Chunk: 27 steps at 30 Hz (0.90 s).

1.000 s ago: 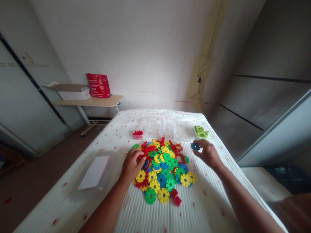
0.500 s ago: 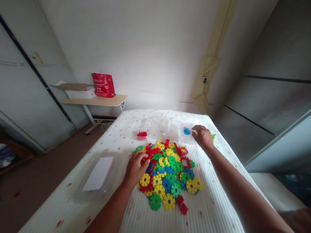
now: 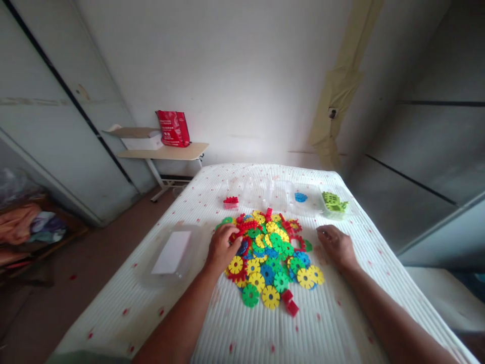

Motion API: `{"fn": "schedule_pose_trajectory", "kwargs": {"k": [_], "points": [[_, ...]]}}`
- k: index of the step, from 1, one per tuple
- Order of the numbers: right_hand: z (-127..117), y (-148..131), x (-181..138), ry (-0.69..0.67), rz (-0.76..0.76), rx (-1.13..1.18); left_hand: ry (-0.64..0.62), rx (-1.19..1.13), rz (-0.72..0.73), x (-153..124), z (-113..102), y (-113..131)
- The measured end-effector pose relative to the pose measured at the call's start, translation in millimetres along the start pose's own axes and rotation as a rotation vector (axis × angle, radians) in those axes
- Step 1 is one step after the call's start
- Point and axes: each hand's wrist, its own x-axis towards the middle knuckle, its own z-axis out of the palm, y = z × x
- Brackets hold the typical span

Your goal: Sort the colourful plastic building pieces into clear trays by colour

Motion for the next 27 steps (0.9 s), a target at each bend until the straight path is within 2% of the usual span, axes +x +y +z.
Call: {"fn": "schedule_pose_trajectory", "kwargs": {"k": [5, 13, 27], "points": [[11, 7, 0, -0.028, 0.001, -0.012, 0.005, -0.017, -0.039, 0, -1, 1], [11, 10, -2, -0.045, 0.001, -0.029, -0.046, -0.038, -0.179, -1, -1, 2], [14, 14, 0, -0.042, 0.029, -0.070, 0.099, -0.095, -0.046, -1, -3, 5]]}}
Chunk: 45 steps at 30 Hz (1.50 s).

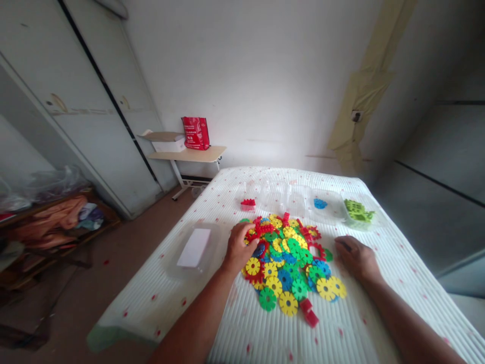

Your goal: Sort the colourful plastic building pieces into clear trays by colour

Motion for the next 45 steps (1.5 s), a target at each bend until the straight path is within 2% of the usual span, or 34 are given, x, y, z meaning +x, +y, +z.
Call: {"fn": "schedule_pose_trajectory", "kwargs": {"k": [12, 19, 22, 25, 27, 29, 31, 34, 40, 45], "points": [[0, -2, 0, -0.013, 0.008, 0.009, 0.055, 0.030, 0.043, 1, -2, 2], [1, 0, 0, -0.011, -0.014, 0.003, 0.091, -0.017, -0.026, 2, -5, 7], [3, 2, -1, -0.010, -0.045, 0.006, 0.135, -0.071, -0.091, 14, -15, 9], [4, 4, -2, -0.012, -0.068, 0.002, 0.144, -0.046, -0.125, 44, -30, 6], [5, 4, -2, -0.011, -0.072, 0.004, 0.083, 0.033, -0.157, 71, -37, 1], [5, 3, -2, -0.010, -0.068, 0.011, -0.060, 0.142, -0.167, 97, -40, -4], [4, 3, -1, -0.016, -0.061, 0.019, -0.179, 0.245, -0.199, 119, -36, -10], [4, 2, -1, -0.025, -0.052, 0.029, -0.271, 0.367, -0.273, 140, -24, -17], [0, -3, 0, -0.029, -0.029, 0.050, -0.336, 0.419, -0.314, 154, 2, -37], [-2, -5, 0, -0.030, -0.020, 0.060, -0.344, 0.399, -0.321, 156, 9, -46]]}}
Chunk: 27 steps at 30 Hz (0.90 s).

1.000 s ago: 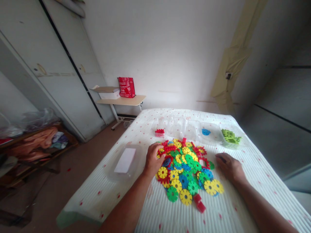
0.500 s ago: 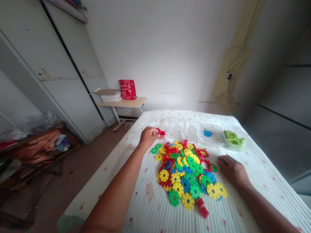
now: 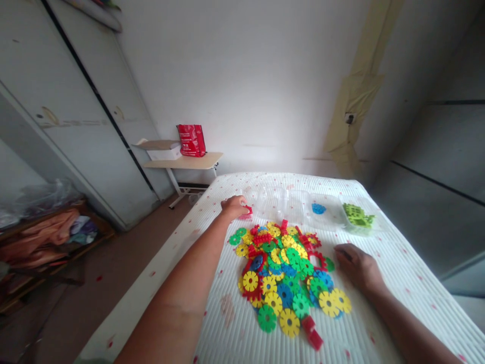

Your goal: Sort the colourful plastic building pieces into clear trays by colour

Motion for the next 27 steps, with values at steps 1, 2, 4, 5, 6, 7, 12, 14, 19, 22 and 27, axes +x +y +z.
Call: {"fn": "schedule_pose_trajectory", "kwargs": {"k": [1, 2, 4, 5, 6, 7, 12, 14, 19, 22, 27], "points": [[0, 0, 0, -0.004, 0.000, -0.001, 0.003, -0.006, 0.000, 0, -1, 0], [0, 0, 0, -0.007, 0.001, -0.002, 0.006, -0.012, -0.002, 0, -2, 0], [0, -1, 1, -0.006, 0.003, -0.003, 0.018, -0.024, -0.011, -4, -7, 1], [0, -1, 1, -0.005, 0.004, -0.002, 0.040, -0.040, -0.014, -7, -9, 3], [-1, -2, 1, -0.003, 0.003, -0.001, 0.076, -0.066, -0.011, -13, -11, 6], [-1, -3, 2, -0.002, 0.003, 0.000, 0.124, -0.102, 0.001, -20, -13, 9], [-4, -9, 1, -0.016, 0.006, -0.020, 0.297, -0.329, 0.121, -79, -9, 25], [-4, -9, 1, -0.019, 0.009, -0.048, 0.281, -0.373, 0.125, -103, -3, 25], [-3, -8, -1, -0.038, 0.005, -0.058, 0.228, -0.421, 0.101, -137, 12, 12], [-4, -12, -1, -0.040, 0.024, -0.055, 0.267, -0.412, 0.052, -143, 21, 0], [-19, -28, 4, -0.098, 0.147, 0.091, 0.272, -0.419, -0.089, -142, 34, -18]]}}
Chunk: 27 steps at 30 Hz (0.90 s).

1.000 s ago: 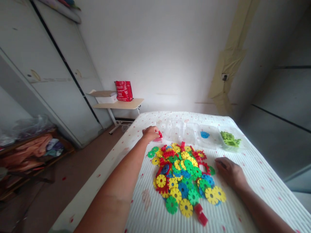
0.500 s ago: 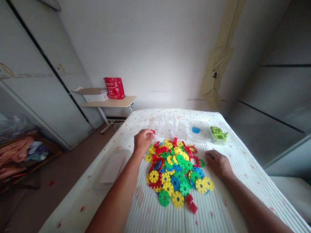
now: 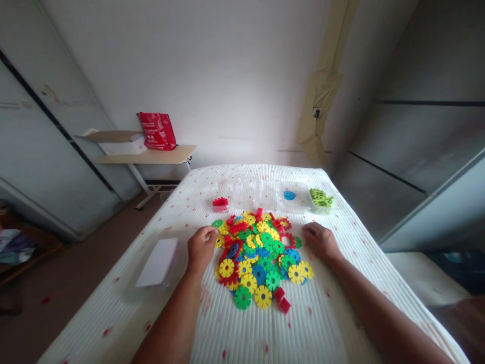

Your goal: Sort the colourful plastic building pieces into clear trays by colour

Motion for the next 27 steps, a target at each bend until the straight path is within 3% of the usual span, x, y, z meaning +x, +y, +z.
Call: {"fn": "schedule_pose_trajectory", "kwargs": {"k": [5, 8, 15, 27], "points": [[-27, -11, -14, -0.417, 0.042, 0.397, -0.018, -0.063, -0.085, 3, 3, -10], [-36, -15, -34, -0.575, -0.046, 0.394, -0.025, -0.082, -0.098, 4, 5, -12], [-24, -23, -59, -0.493, -0.244, 0.030, -0.017, -0.047, -0.087, 3, 6, -11], [-28, -21, -54, -0.513, -0.113, -0.107, -0.023, -0.053, -0.078, 4, 7, -14]]}}
